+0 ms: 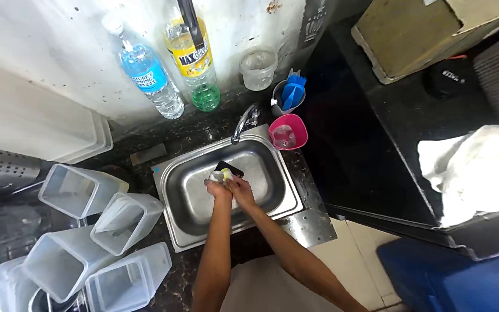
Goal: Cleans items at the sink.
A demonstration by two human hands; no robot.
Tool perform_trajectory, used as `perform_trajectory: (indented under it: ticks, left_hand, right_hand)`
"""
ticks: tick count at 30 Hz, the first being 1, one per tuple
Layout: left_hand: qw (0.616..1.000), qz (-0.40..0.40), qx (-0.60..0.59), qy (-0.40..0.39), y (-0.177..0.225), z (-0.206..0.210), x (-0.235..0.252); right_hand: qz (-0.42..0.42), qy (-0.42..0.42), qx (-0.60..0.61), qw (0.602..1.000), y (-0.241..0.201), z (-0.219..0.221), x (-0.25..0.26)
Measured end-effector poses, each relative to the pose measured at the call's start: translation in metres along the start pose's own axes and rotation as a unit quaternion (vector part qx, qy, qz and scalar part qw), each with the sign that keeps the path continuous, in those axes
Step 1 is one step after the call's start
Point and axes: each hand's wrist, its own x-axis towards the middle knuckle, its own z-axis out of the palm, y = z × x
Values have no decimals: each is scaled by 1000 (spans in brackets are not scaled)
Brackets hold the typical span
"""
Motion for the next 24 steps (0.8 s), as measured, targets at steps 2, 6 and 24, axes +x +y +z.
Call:
perform_trajectory:
  ticks: [2, 6, 24]
  left_hand:
    - [998, 42, 47, -25, 0, -6, 3]
    - [988, 7, 7, -155, 2, -29, 2]
    - [992, 15, 77, -101, 2, -18, 0]
  right_hand:
    - [-38, 0, -100, 994, -5, -1, -6]
    - [-80, -19, -114, 990, -3, -21, 15]
    - [-208, 8, -243, 947, -11, -13, -11]
